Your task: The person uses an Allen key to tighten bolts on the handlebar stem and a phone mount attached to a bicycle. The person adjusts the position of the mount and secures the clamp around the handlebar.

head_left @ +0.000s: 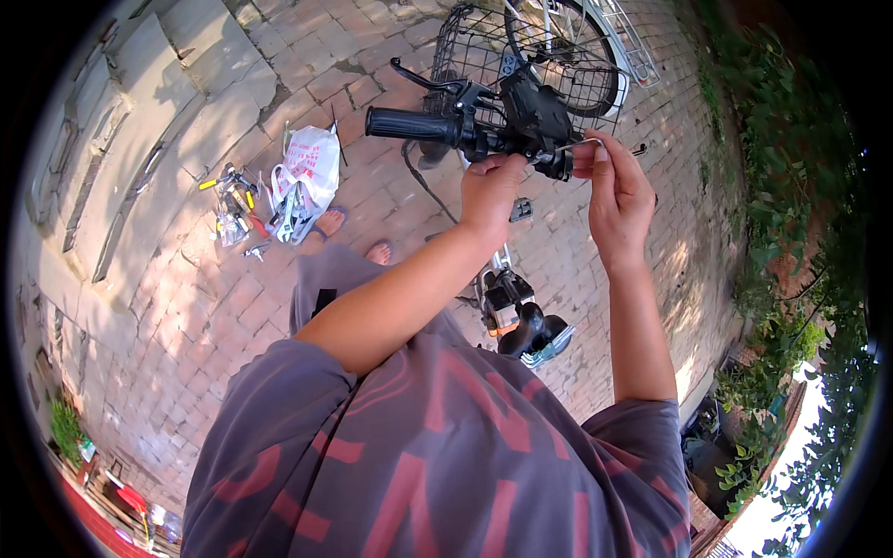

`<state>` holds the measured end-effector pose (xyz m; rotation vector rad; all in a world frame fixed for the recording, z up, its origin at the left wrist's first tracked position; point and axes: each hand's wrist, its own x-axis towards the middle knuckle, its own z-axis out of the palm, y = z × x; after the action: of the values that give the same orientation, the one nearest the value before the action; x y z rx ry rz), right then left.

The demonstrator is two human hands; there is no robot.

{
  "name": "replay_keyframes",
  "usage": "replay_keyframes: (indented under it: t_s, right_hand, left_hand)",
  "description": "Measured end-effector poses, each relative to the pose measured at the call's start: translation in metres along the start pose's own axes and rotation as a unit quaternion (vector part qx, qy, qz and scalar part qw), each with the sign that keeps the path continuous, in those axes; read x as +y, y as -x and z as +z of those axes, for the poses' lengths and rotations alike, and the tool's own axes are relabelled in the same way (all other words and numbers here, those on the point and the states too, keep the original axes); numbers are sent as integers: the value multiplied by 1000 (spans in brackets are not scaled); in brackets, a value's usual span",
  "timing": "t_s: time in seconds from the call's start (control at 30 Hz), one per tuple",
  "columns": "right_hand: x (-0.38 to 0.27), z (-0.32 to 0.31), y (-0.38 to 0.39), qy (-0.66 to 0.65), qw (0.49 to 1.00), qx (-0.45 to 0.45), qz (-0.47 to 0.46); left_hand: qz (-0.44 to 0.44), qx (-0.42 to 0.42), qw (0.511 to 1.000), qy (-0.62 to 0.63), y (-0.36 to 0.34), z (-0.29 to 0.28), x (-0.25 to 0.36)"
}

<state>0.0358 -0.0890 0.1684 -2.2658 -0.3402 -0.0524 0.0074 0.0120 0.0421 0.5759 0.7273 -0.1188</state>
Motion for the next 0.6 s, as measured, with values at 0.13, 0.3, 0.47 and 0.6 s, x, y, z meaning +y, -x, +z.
replay_keyframes:
  t_s: [0.13,0.3,0.47,0.6]
  right_hand:
    - [2,9,1,-17,999,23,-14]
    - [6,15,5,-32,999,28,-12]
    - [13,19,6,-31,999,23,-35]
    - [15,19,6,-59,998,23,-8]
  left_hand:
    - [-10,-4,1000,5,0,0,1]
    - [-13,-17,1000,9,0,-1,1]
    - [-9,-21,1000,8,-1,-1,2]
    - [-2,-29,999,23,-1,-1,0]
